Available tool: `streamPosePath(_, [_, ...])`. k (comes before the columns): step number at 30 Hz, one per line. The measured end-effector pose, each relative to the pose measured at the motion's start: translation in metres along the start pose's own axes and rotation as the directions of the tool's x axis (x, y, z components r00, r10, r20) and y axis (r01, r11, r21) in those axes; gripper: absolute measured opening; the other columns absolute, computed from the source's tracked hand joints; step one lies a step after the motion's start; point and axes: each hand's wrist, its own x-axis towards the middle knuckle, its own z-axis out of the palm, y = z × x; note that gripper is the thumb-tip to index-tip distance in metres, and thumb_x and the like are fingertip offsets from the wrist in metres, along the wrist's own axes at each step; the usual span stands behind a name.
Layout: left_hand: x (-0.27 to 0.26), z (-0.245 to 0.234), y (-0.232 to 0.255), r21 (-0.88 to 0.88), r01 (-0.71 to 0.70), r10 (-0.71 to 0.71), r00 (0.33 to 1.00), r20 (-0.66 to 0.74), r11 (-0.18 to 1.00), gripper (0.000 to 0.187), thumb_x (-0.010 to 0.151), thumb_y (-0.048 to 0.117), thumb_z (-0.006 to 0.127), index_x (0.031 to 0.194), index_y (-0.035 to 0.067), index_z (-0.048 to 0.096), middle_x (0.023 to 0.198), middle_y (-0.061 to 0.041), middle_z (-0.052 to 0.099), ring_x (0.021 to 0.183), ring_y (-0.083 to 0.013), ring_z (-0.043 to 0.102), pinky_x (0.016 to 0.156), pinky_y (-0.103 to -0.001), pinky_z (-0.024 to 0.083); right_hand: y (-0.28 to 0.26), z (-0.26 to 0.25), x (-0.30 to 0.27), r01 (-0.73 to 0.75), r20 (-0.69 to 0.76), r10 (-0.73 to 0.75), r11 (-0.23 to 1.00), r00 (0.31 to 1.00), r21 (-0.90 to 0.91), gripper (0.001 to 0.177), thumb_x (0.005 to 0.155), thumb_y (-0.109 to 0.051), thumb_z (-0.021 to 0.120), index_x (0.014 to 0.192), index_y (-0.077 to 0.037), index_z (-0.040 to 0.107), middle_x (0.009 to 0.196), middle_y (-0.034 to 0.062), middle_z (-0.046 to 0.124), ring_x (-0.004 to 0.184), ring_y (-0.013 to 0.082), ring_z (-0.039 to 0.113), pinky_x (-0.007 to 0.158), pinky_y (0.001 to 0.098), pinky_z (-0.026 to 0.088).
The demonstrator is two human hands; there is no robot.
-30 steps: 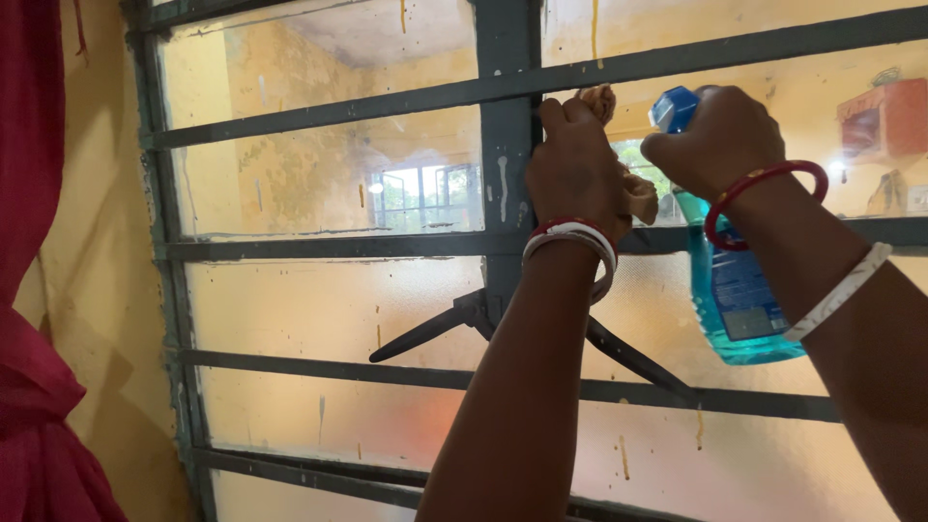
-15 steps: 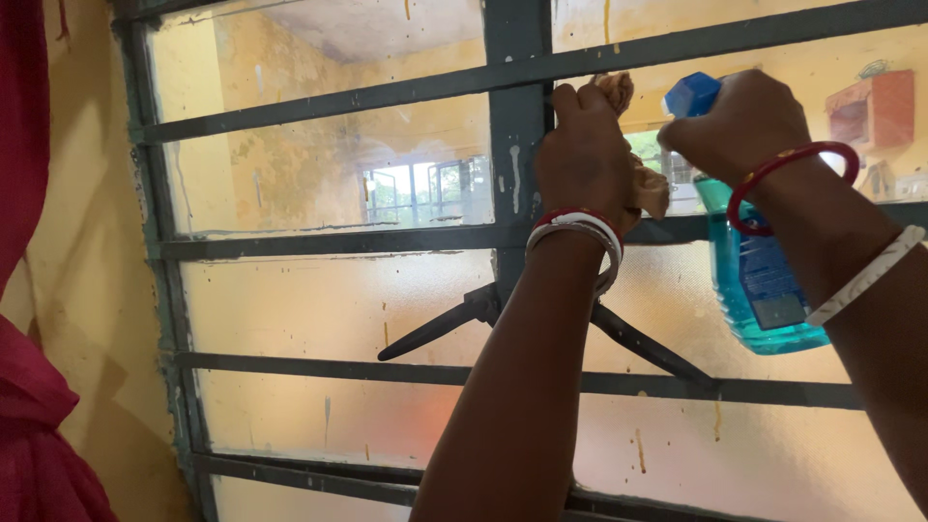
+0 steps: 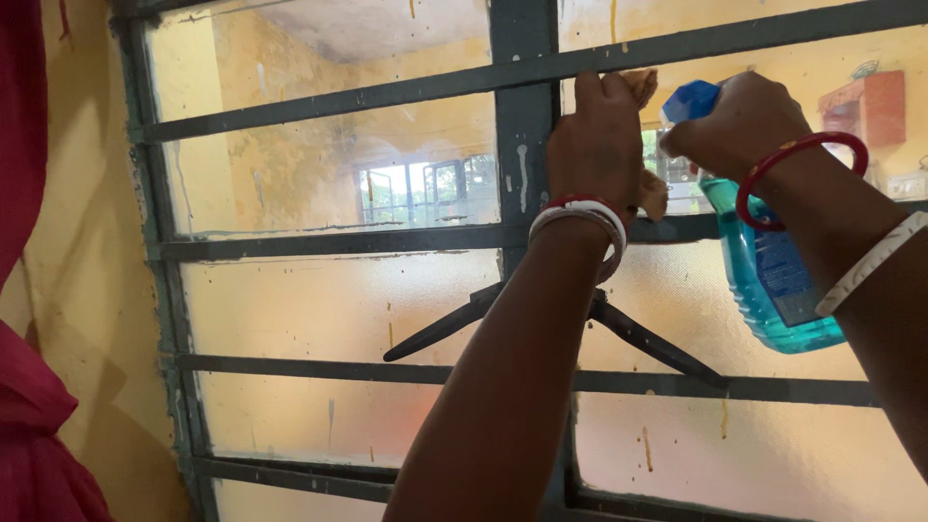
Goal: The person sprays a liquid cleaner onto a window pane and wipes the glass with a cloth.
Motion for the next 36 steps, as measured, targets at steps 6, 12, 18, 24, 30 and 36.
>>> streamPosePath(6, [-0.007,0.003,0.006,-0.05,0.113,-0.115,0.993,-0.035,0.992,0.057,0.066,0.008,0.088,0.111,0.002,0.054,0.12,-0.02,0.056,0.089,-0.0388,0.075,0.07,-0.042,0.064,-0.004,0.001,-0.005,-0.008,-0.016,0.008,0.999,1.0,-0.034,0.061,0.075,-0.041,0.087,0.105,0.009,0.071,0.098,0.0282,0.074,0.083,0.0398,0.075,0.081,0.0473,0.058])
streamPosePath(12, [-0.013,0.01,0.006,-0.073,0.157,-0.159,0.987,-0.026,0.985,0.055,0.072,0.008,0.087,0.114,0.001,0.052,0.116,-0.021,0.055,0.09,-0.0392,0.074,0.072,-0.044,0.063,-0.011,-0.009,-0.013,-0.058,0.091,0.056,0.998,0.994,0.015,0.052,0.078,-0.037,0.082,0.098,0.009,0.075,0.096,0.0289,0.077,0.085,0.0396,0.077,0.083,0.0466,0.059])
streamPosePath(18, [-0.011,-0.002,0.014,-0.016,0.235,-0.232,0.968,0.099,0.972,0.07,0.064,0.012,0.092,0.117,-0.001,0.049,0.119,-0.023,0.052,0.093,-0.0409,0.072,0.075,-0.044,0.063,-0.013,-0.014,-0.013,-0.043,0.115,0.039,0.999,0.993,0.033,0.054,0.074,-0.037,0.082,0.098,0.01,0.075,0.097,0.0297,0.076,0.091,0.0403,0.076,0.084,0.0461,0.058])
streamPosePath(24, [-0.006,-0.005,0.023,-0.058,0.227,-0.23,0.972,-0.054,0.972,0.078,0.049,0.013,0.095,0.113,0.0,0.051,0.112,-0.021,0.054,0.088,-0.0436,0.07,0.071,-0.048,0.06,-0.015,-0.017,-0.014,-0.074,0.162,0.066,0.996,0.985,0.041,0.056,0.073,-0.038,0.082,0.099,0.01,0.075,0.1,0.03,0.076,0.093,0.0414,0.076,0.085,0.0464,0.059])
streamPosePath(30, [-0.011,0.016,0.015,0.009,0.187,-0.182,0.968,-0.175,0.982,0.033,0.085,0.013,0.076,0.108,0.002,0.055,0.11,-0.017,0.055,0.079,-0.038,0.073,0.064,-0.045,0.062,-0.014,-0.016,-0.016,-0.026,0.124,0.022,0.999,0.992,0.03,0.05,0.073,-0.037,0.08,0.097,0.007,0.076,0.102,0.0291,0.075,0.094,0.0426,0.074,0.086,0.0472,0.057])
streamPosePath(36, [-0.015,0.021,0.01,0.019,0.171,-0.163,0.964,-0.212,0.985,0.024,0.091,0.013,0.071,0.108,0.004,0.057,0.107,-0.016,0.056,0.078,-0.0388,0.073,0.061,-0.046,0.062,-0.015,-0.019,-0.015,-0.003,0.158,-0.005,0.999,0.987,0.048,0.048,0.076,-0.037,0.078,0.098,0.006,0.077,0.101,0.0284,0.077,0.094,0.0421,0.075,0.085,0.0486,0.058])
